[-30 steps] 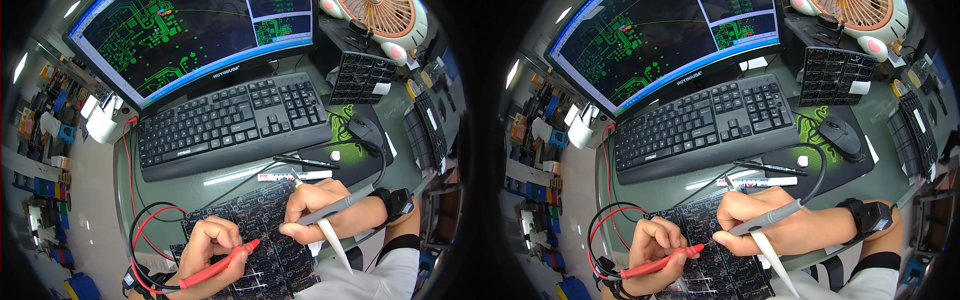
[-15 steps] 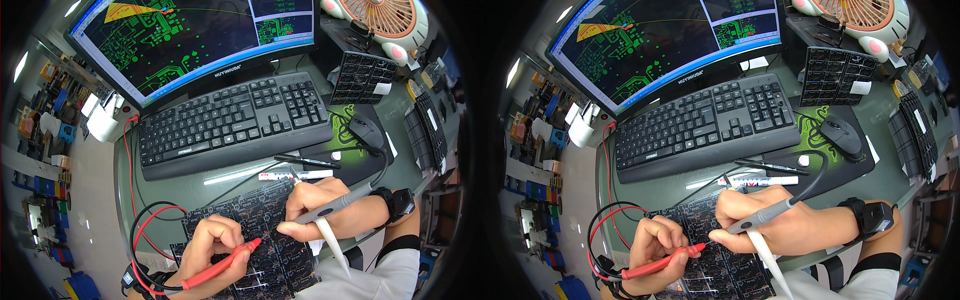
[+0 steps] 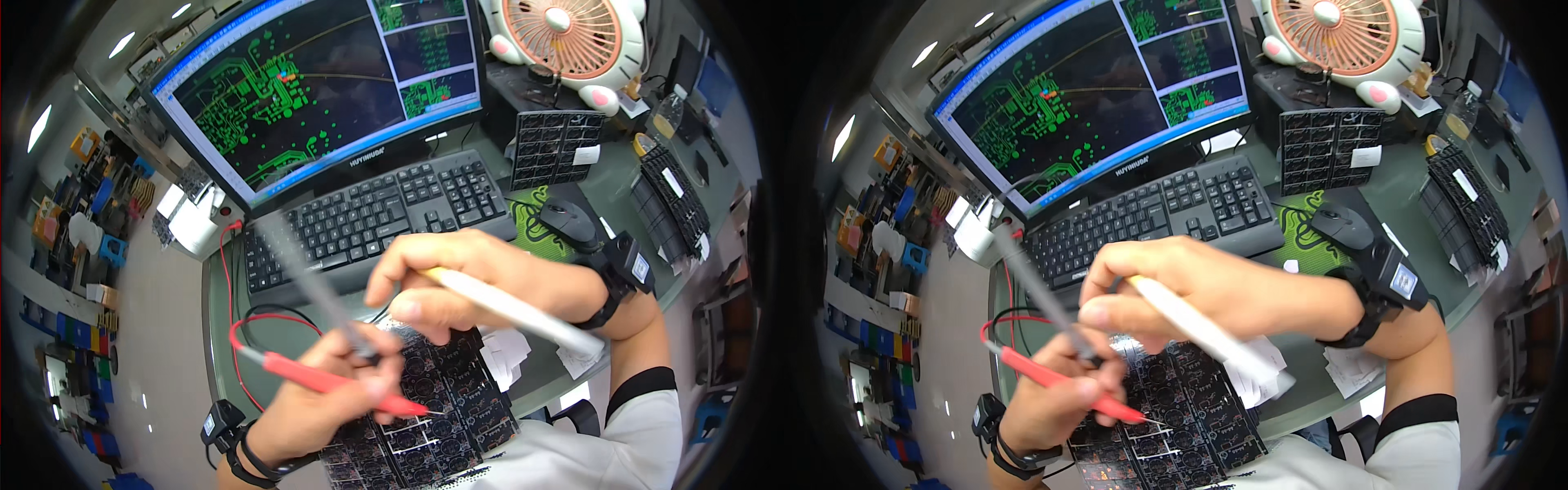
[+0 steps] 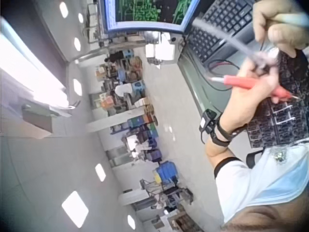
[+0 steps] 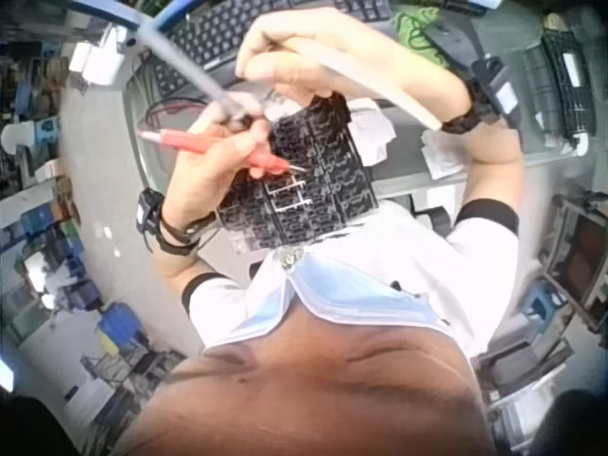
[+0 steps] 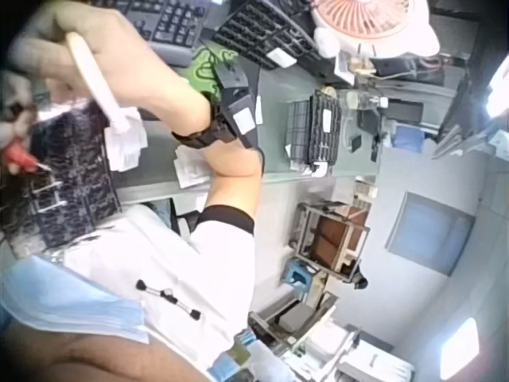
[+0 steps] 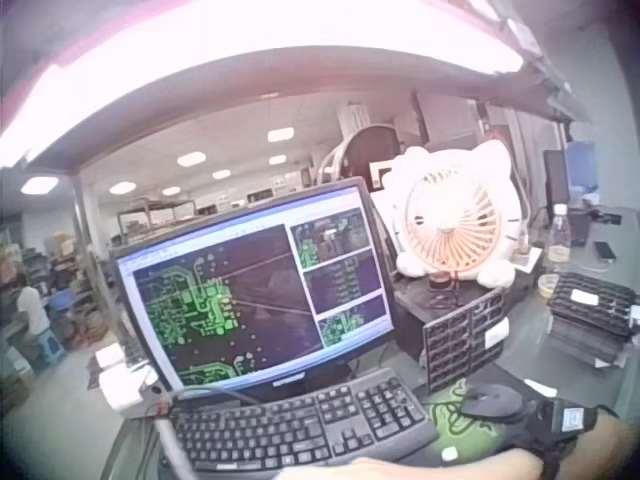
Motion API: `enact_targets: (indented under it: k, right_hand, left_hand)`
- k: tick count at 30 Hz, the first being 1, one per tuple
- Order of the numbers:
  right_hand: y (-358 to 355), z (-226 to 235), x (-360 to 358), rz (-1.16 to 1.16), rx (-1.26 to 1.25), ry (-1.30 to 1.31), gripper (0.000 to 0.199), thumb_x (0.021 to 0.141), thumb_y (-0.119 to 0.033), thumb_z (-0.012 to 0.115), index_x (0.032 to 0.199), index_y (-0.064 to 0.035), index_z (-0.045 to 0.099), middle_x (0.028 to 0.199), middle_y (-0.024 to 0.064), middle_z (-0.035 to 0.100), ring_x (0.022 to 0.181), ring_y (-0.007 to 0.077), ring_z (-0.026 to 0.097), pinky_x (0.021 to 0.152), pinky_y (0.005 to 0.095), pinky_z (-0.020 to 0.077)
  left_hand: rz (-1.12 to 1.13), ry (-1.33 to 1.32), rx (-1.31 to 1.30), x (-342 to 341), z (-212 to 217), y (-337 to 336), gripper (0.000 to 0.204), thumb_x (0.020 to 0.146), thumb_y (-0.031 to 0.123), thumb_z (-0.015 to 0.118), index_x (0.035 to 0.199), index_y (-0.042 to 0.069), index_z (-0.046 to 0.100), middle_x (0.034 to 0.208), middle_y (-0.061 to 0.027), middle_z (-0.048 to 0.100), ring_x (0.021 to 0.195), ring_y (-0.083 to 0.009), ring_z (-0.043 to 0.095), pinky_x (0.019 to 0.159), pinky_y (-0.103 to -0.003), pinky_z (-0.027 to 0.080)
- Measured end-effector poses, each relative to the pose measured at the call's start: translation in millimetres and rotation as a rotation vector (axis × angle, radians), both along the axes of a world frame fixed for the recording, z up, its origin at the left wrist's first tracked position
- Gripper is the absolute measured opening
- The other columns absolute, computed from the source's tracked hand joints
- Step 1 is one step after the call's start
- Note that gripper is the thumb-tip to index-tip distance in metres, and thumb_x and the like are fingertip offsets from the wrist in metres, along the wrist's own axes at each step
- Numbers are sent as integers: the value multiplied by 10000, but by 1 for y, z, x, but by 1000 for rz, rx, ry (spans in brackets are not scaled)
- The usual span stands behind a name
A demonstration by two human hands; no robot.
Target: Testing individual units on a large circuit board panel using electronic probes and marking results with a pen while monitoring data on a computer screen.
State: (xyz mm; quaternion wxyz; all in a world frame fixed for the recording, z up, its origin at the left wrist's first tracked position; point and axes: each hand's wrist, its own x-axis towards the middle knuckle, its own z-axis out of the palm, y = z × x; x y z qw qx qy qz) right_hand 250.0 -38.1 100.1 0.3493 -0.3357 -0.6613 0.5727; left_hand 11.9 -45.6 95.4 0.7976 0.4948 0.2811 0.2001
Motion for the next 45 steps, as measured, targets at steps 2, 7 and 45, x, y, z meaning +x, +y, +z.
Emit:
enact_targets:
  k: [2,7,45]
  right_hand:
    - [2,4,19,-13,24,-149,277,976,-309,549,965,-36,594,665,12,616,601,82,589,528,243,470]
    - [39,-70,68,-470,693,-782,94,923,-177,591,941,-85,600,852,99,615,865,313,610,741,398,492]
    - [-40,-52,41,-21,491,-607,786,684,-485,817,1267,-47,525,1314,132,573,1245,295,519,1097,457,322]
  left_hand:
    - [221,-226,-14,-27,-11,3,148,918,130,568,992,55,464,889,-75,537,605,-137,527,574,-272,478]
    - [371,-466,-101,-99,-38,4,216,943,195,469,763,82,428,722,-53,480,478,-126,347,512,-286,476]
    - [791,-408,-195,-92,-40,8,263,978,261,561,737,161,524,531,113,396,391,-6,344,382,-155,353]
